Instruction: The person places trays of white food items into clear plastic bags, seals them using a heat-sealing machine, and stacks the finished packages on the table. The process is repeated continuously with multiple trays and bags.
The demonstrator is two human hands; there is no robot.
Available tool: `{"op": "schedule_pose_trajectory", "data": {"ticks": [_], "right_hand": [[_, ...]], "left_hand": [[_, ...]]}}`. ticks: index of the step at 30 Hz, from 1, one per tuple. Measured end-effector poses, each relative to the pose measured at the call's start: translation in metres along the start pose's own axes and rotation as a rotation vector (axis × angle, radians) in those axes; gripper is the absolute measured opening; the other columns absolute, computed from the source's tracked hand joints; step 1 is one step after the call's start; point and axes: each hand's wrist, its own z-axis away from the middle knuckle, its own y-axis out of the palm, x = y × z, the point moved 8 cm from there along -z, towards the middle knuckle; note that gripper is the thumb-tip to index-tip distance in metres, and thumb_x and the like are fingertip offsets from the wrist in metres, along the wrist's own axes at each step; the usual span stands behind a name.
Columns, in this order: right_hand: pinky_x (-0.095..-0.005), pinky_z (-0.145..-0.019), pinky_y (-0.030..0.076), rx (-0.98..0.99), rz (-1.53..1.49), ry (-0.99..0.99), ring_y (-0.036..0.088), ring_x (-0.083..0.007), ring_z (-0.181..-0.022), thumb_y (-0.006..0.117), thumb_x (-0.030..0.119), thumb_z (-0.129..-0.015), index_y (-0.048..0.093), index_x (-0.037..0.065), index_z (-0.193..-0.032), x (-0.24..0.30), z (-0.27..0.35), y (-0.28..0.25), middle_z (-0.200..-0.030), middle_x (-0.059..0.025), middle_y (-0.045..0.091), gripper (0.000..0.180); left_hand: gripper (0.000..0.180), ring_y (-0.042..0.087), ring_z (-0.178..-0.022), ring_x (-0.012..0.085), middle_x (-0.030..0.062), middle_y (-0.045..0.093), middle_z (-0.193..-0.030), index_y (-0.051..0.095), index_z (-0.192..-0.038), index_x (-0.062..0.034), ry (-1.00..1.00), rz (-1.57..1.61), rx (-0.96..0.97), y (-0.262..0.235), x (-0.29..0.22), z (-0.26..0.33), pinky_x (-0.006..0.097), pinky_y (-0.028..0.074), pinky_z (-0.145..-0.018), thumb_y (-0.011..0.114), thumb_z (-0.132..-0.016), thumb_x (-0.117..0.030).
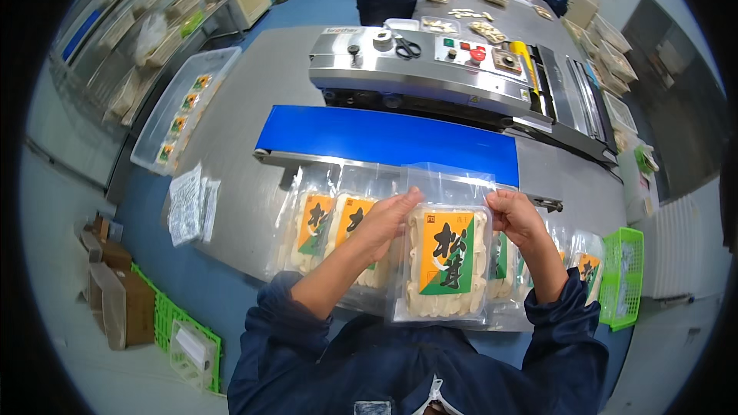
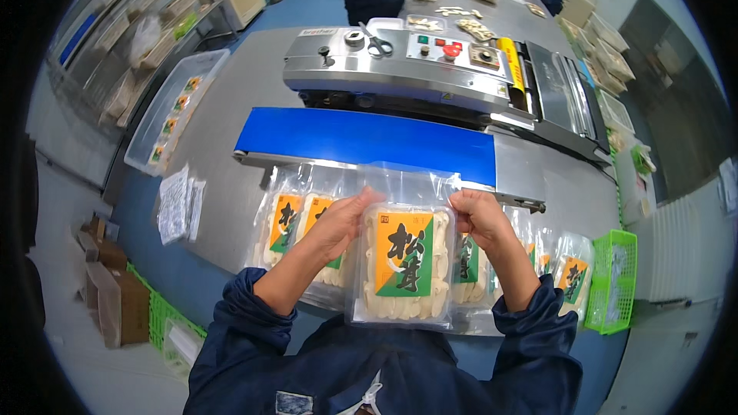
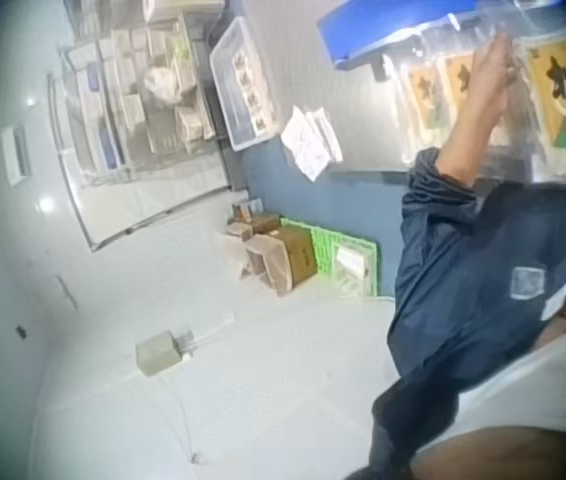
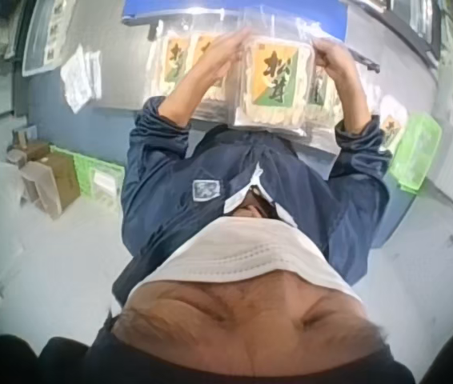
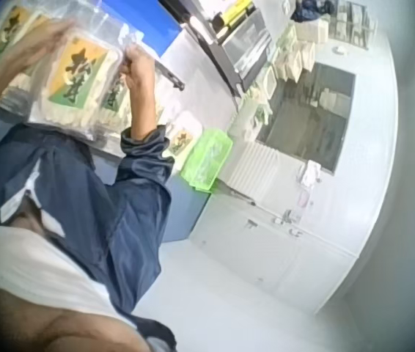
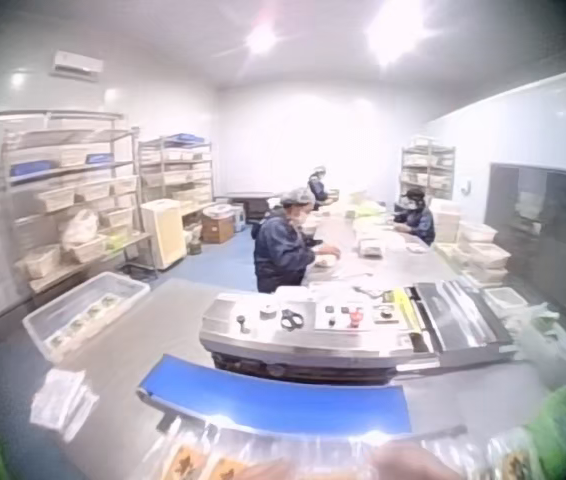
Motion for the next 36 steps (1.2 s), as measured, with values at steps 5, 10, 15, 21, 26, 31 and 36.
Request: {"op": "schedule_pose_trajectory", "data": {"ticks": [5, 10, 15, 21, 26, 31, 36], "right_hand": [[-0.0178, -0.043, 0.036, -0.072, -0.028, -0.088, 0.046, -0.0057, -0.050, 0.054, 0.014, -0.082, 0.054, 0.004, -0.077, 0.013, 0.022, -0.065, -0.065, 0.0002, 0.052, 0.012], [-0.0174, -0.040, 0.033, -0.300, -0.047, -0.145, 0.042, -0.0050, -0.045, 0.054, 0.015, -0.081, 0.056, 0.006, -0.075, 0.023, 0.079, -0.220, -0.061, 0.0030, 0.050, 0.011], [-0.0200, -0.040, 0.035, -0.627, 0.099, -0.052, 0.042, -0.0056, -0.044, 0.054, 0.017, -0.080, 0.056, 0.008, -0.074, -0.017, 0.126, -0.365, -0.059, 0.0034, 0.050, 0.010], [-0.0221, -0.040, 0.034, -0.679, 0.158, -0.016, 0.043, -0.0068, -0.044, 0.055, 0.016, -0.077, 0.057, 0.010, -0.071, -0.066, 0.109, -0.432, -0.057, 0.0040, 0.049, 0.008], [-0.0249, -0.044, 0.039, -0.659, 0.306, 0.017, 0.048, -0.0103, -0.051, 0.055, 0.017, -0.076, 0.058, 0.003, -0.073, -0.066, 0.088, -0.410, -0.059, -0.0003, 0.050, 0.015], [-0.0313, -0.060, 0.045, -0.903, 0.958, -0.110, 0.058, -0.0210, -0.064, 0.058, 0.022, -0.072, 0.061, -0.002, -0.078, -0.054, 0.107, -0.447, -0.069, -0.0117, 0.061, 0.026], [-0.0315, -0.059, 0.045, -1.005, 1.060, -0.418, 0.058, -0.0207, -0.063, 0.056, 0.019, -0.073, 0.063, -0.001, -0.079, 0.050, 0.136, -0.319, -0.066, -0.0122, 0.061, 0.023]], "left_hand": [[0.047, 0.053, -0.082, 0.0157, 0.0069, 0.058, -0.100, 0.053, -0.111, -0.0035, 0.334, -0.424, -0.017, -0.007, -0.023, -0.013, 0.026, 0.042, -0.072, 0.049, -0.085, -0.042], [0.031, 0.053, -0.091, 0.0153, 0.0113, 0.057, -0.101, 0.053, -0.107, 0.0056, 0.481, -0.592, -0.531, -0.092, -0.041, 0.022, 0.026, 0.042, -0.079, 0.053, -0.082, -0.013], [0.028, 0.054, -0.080, 0.0109, 0.0071, 0.058, -0.093, 0.053, -0.106, 0.0049, 0.456, -0.550, -0.700, -0.146, -0.004, 0.045, 0.022, 0.043, -0.070, 0.053, -0.083, -0.010], [0.021, 0.053, -0.074, 0.0074, 0.0041, 0.059, -0.088, 0.057, -0.100, 0.0032, 0.567, -0.641, -0.825, -0.131, -0.011, 0.066, 0.021, 0.043, -0.067, 0.053, -0.083, -0.009], [0.023, 0.053, -0.073, 0.0101, 0.0061, 0.060, -0.088, 0.057, -0.101, 0.0026, 0.559, -0.865, -0.909, -0.139, -0.007, 0.081, 0.023, 0.043, -0.067, 0.053, -0.082, -0.011], [0.026, 0.054, -0.080, 0.0147, 0.0088, 0.059, -0.091, 0.056, -0.103, 0.0028, 0.566, -0.985, -0.958, -0.142, 0.000, 0.101, 0.027, 0.043, -0.073, 0.053, -0.081, -0.010], [0.027, 0.054, -0.088, 0.0238, 0.0127, 0.057, -0.097, 0.055, -0.103, 0.0013, 0.581, -1.162, -0.989, -0.151, 0.007, 0.125, 0.032, 0.041, -0.079, 0.055, -0.077, -0.008]]}}
